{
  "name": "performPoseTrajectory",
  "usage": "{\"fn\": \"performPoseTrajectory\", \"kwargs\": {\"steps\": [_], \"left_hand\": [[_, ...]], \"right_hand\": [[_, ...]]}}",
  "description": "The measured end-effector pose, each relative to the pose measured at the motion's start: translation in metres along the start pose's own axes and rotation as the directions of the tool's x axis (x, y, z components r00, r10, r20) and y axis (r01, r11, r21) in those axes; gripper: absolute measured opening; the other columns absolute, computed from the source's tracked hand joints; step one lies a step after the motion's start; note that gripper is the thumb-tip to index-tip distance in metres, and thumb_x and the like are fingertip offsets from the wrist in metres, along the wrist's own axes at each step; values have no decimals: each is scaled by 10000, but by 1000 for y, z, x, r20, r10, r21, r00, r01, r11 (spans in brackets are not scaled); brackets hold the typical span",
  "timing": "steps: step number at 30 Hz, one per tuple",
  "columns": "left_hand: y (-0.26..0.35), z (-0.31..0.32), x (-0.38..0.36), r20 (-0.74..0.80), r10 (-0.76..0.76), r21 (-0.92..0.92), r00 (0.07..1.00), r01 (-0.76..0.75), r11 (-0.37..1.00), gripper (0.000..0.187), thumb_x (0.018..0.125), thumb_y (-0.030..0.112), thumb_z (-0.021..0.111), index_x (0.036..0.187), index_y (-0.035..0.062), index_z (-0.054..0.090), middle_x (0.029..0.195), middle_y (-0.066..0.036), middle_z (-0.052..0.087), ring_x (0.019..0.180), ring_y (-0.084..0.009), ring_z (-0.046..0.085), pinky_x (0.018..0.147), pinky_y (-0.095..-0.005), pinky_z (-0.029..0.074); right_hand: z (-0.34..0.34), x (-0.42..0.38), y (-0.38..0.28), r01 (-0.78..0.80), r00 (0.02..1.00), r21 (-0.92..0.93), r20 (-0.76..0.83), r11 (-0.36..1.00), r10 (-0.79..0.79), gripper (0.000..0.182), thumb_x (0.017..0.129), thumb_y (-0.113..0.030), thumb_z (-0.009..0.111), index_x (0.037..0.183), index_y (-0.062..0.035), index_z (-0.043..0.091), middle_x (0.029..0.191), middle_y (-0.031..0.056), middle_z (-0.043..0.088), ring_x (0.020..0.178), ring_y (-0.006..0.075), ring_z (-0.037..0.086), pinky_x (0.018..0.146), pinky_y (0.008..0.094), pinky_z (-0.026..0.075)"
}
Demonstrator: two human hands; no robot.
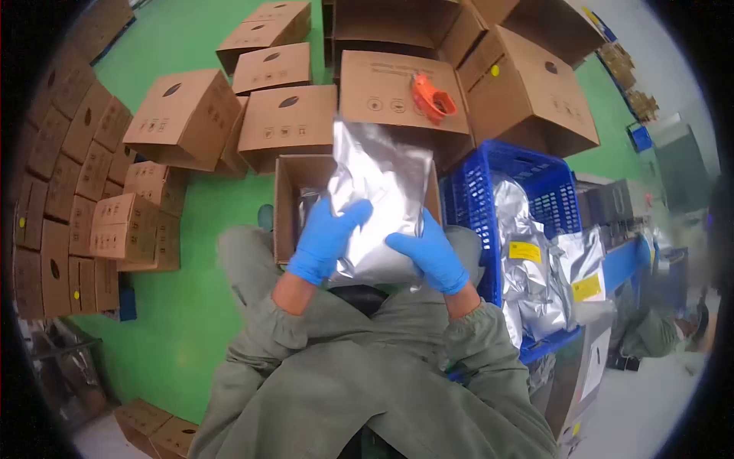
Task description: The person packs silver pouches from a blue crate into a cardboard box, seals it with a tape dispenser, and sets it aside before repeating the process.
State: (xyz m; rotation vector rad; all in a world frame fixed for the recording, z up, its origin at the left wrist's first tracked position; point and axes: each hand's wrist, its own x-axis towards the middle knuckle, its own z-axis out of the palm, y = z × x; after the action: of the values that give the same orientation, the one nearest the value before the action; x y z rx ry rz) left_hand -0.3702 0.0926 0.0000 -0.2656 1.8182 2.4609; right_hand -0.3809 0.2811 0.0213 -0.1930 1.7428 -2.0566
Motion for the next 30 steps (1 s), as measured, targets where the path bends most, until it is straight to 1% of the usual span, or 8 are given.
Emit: {"fn": "performPoseTrajectory", "kwargs": {"steps": [11, 13, 15, 17, 19, 23, 25, 30], "left_hand": [[96, -70, 30, -28, 373, 307, 927, -347, 886, 488, 850, 73, 683, 1285, -18, 481, 1060, -38, 634, 894, -125, 630, 818, -276, 515], [61, -102, 33, 119, 356, 304, 927, -375, 875, 355, 824, 6, 631, 1176, -1, 583, 1124, -48, 641, 905, -180, 645, 852, -314, 513], [18, -162, 38, 445, 348, 522, 825, -555, 648, 302, 739, -51, 539, 994, 20, 685, 1195, -96, 644, 1001, -243, 637, 947, -384, 479], [-16, -184, 26, 318, 216, 511, 923, -359, 781, 288, 704, -48, 519, 913, 24, 703, 1205, -109, 641, 1045, -263, 624, 962, -386, 468], [-23, -162, 32, 205, 41, 460, 978, -133, 878, 285, 668, -45, 500, 832, 29, 721, 1216, -122, 638, 1088, -284, 610, 977, -389, 458], [-91, -63, 82, 614, -85, 703, 785, -494, 512, 383, 761, 68, 594, 1137, 95, 664, 1251, -174, 592, 1146, -321, 572, 986, -382, 462], [-139, -48, 103, 650, -264, 705, 712, -695, -138, 459, 801, 200, 654, 1252, 267, 603, 1419, -143, 440, 1281, -371, 440, 1025, -591, 377], [-258, -123, 129, 257, -229, 838, 939, -334, -430, 349, 953, 369, 487, 1293, 389, 567, 1560, -15, 244, 1456, -323, 146, 988, -794, 215]], "right_hand": [[36, 71, -22, 375, 926, 47, 27, 926, -377, 829, 668, -57, 825, 1355, 0, 363, 1233, 126, 541, 1115, 176, 547, 935, 322, 483], [20, 90, 46, 319, 935, -350, -36, 881, -353, 843, 666, -34, 809, 1374, 11, 355, 1281, 143, 533, 1162, 251, 545, 974, 392, 465], [-5, 102, 106, 440, 861, -694, 145, 570, -487, 693, 709, -61, 753, 1345, -74, 479, 1355, 156, 507, 1176, 340, 537, 987, 430, 444], [-42, 87, 129, 275, 960, -960, 277, -53, -28, 460, 779, -85, 650, 1230, -177, 628, 1409, 170, 467, 1206, 368, 514, 994, 428, 432], [-67, 67, 140, 374, 927, -926, 374, -46, 13, 361, 821, -91, 569, 1123, -245, 694, 1346, 176, 531, 1182, 326, 545, 988, 414, 434], [-104, 22, 68, 239, 933, -864, 79, 443, -350, 339, 838, -59, 543, 1138, -142, 678, 1211, 175, 625, 1131, 315, 587, 982, 406, 435], [-130, -19, 23, 39, 814, -819, -306, 572, -493, 293, 888, -74, 536, 1158, -41, 644, 1199, 190, 629, 1137, 321, 587, 988, 385, 429], [-270, -143, 27, -746, 585, -657, -723, 105, -368, 812, 782, -422, 724, 1364, 57, 420, 1312, 324, 499, 1191, 410, 531, 997, 435, 423]]}}
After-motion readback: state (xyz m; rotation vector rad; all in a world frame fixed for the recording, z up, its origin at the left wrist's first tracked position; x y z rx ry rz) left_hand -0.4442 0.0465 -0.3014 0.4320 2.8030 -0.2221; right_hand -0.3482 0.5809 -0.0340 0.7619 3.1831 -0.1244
